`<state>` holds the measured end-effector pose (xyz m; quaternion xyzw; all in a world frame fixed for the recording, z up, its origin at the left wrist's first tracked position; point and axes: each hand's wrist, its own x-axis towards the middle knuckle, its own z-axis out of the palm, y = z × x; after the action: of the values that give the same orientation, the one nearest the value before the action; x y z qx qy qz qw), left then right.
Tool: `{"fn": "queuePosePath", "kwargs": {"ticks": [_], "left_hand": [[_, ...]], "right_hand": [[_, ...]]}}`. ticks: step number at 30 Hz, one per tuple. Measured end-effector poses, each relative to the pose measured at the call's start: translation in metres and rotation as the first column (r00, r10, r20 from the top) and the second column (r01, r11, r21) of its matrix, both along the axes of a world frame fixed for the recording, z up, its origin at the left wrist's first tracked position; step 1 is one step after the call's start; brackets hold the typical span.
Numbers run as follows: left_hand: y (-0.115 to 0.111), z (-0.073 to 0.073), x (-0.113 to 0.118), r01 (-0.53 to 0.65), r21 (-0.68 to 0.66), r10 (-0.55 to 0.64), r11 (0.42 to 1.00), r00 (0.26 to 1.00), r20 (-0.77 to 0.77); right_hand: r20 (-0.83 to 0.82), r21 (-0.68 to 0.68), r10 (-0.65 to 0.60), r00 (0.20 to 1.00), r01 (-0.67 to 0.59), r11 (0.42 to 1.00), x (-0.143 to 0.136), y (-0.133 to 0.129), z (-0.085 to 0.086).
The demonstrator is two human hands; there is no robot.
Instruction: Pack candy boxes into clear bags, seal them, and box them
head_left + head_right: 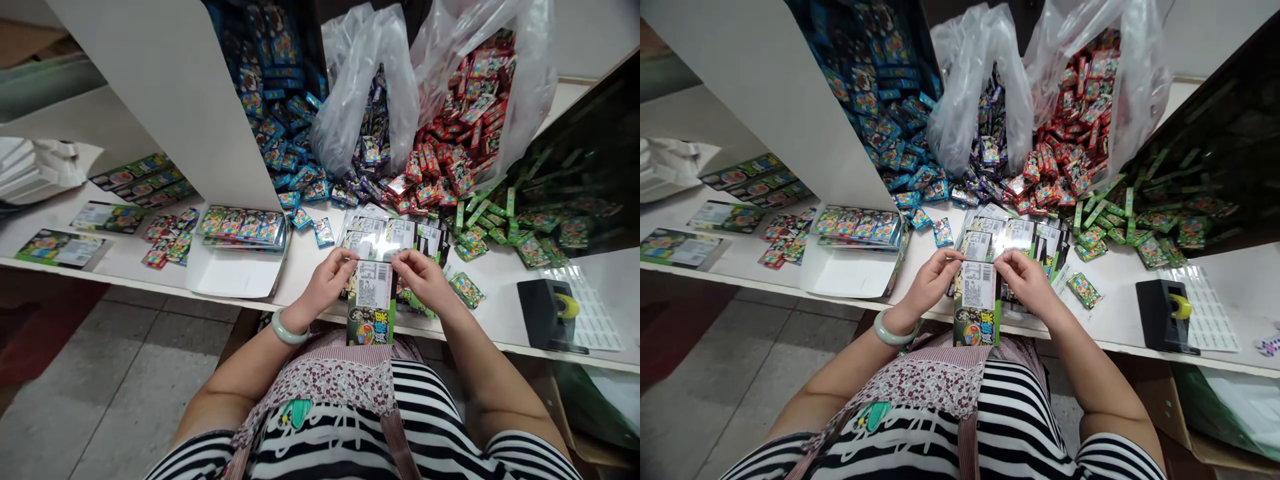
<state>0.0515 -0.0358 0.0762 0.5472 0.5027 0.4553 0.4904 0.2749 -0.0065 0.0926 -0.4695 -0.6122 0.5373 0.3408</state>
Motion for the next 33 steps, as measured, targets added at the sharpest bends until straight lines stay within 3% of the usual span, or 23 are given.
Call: {"fn": "queuePosePath", "kwargs": {"ticks": [4,11,18,26,30,33], "left_hand": [[0.005,0.007,-0.002,-0.021,0.091,0.022,0.996,1.000,-0.003],[0.013,0.012,-0.008,0.019,-0.043,-0.009,0.999,0.971,0.239],[0.009,0.022,-0.008,0.039,0.037,-0.045,0.999,0.982,0.182],[0.019,0.036,0.004,-0.026,-0.038,0.031,0.999,0.991,0.132],[0.017,0.037,0.002,0.031,0.019,-0.033,0.999,0.991,0.126],[0.012,0.037,-0.004,0.112,0.098,-0.120,0.989,0.990,0.078]], "right_hand": [[0.025,0.075,0.000,1.000,-0.002,0.997,-0.004,0.008,0.001],[-0.160,-0.046,0.015,0.987,-0.022,0.999,-0.007,0.016,0.001],[-0.026,0.096,0.107,0.994,-0.104,0.990,-0.007,0.010,0.016],[-0.027,-0.115,0.140,0.990,-0.142,0.983,-0.014,0.023,0.031],[0.001,-0.167,0.188,0.982,-0.185,0.968,-0.009,0.025,0.032],[0.010,-0.096,0.188,0.982,-0.186,0.978,-0.004,0.018,0.032]]}}
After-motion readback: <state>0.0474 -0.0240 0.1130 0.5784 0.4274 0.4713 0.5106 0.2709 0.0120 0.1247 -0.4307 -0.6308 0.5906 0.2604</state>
